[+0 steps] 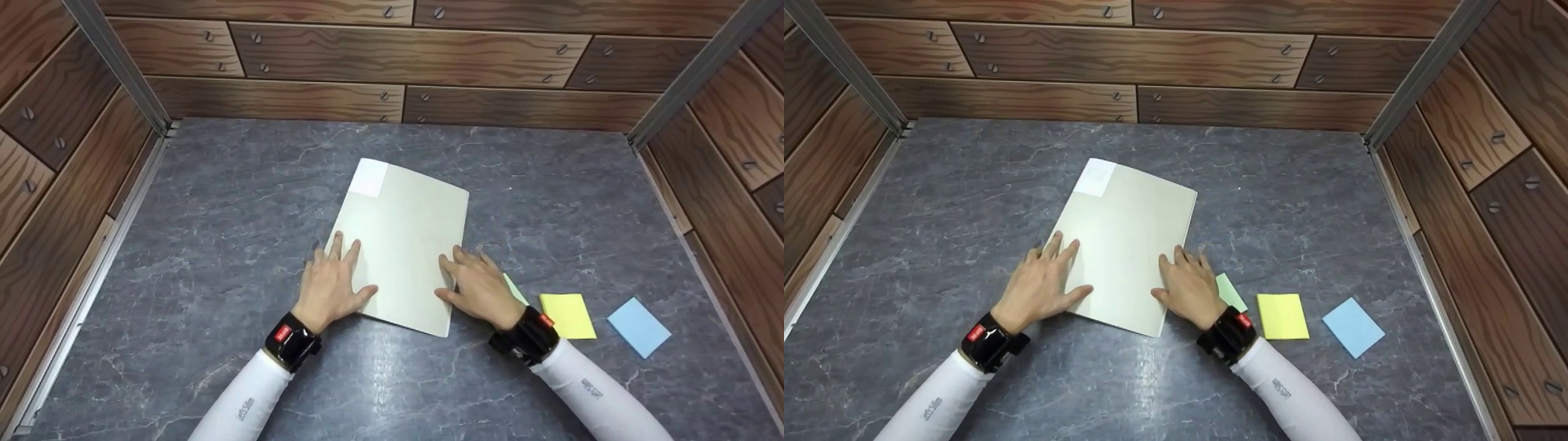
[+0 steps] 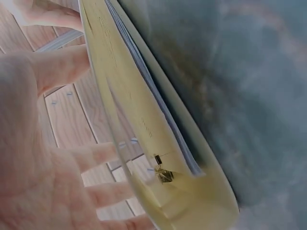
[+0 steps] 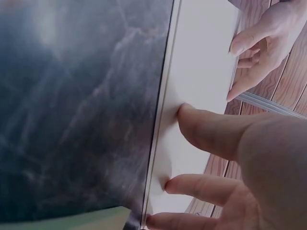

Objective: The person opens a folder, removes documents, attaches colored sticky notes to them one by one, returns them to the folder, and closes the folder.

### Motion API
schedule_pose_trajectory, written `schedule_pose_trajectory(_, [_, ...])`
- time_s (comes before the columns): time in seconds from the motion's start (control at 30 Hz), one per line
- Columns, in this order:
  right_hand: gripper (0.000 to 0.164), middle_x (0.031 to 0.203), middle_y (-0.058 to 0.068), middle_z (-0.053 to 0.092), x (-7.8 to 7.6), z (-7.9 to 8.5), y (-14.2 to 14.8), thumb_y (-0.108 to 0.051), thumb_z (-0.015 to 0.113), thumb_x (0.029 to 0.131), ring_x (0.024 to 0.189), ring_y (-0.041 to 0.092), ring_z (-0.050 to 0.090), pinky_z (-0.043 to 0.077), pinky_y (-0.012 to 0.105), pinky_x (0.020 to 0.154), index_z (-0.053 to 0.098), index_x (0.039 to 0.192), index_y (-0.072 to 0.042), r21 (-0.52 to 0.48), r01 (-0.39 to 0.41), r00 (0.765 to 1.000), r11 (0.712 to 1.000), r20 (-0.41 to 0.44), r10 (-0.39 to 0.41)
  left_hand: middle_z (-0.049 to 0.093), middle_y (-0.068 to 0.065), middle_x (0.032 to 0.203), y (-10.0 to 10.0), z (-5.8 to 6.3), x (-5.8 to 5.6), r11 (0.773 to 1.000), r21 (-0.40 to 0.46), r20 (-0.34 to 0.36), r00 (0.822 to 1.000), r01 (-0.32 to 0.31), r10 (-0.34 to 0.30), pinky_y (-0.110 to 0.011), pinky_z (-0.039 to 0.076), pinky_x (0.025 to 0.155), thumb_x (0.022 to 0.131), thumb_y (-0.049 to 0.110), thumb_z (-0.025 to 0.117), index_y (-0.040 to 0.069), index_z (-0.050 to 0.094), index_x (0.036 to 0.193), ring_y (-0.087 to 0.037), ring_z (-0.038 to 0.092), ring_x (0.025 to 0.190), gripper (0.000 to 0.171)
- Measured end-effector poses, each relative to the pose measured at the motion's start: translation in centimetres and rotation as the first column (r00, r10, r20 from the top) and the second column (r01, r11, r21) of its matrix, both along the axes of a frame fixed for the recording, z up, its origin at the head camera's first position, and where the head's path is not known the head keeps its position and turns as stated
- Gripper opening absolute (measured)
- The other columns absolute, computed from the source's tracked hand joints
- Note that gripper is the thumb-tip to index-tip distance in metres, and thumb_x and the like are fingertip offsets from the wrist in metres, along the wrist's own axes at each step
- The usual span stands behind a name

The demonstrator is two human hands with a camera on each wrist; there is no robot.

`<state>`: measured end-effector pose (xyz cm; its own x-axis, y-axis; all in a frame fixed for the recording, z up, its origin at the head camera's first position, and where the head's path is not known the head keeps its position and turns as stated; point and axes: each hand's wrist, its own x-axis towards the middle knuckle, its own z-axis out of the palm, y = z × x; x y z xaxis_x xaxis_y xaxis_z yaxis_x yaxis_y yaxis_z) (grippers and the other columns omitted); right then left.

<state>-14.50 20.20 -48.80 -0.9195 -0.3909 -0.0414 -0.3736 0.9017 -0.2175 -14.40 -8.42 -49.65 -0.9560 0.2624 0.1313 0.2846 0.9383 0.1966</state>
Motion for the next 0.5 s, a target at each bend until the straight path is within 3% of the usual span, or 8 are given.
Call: schedule_pose_trajectory(0.5, [0.066,0.153,0.029,0.049,2.1,-0.6,0.9,-0.039,0.076,0.093,0.140,0.049,0.050,0.037,0.068,0.116,0.057,0.146,-0.004,-0.036,-0.032,0.999,0.999,-0.041,0.031,0.049,-0.030,0.152,0.9,-0.4,3.7,0.997,-0.022,-0.082,0.994,-0.069,0.067,-0.049,0.063,0.079,0.080,0.070,0.072,0.010,0.053,0.150,-0.049,0.066,0.106,0.093])
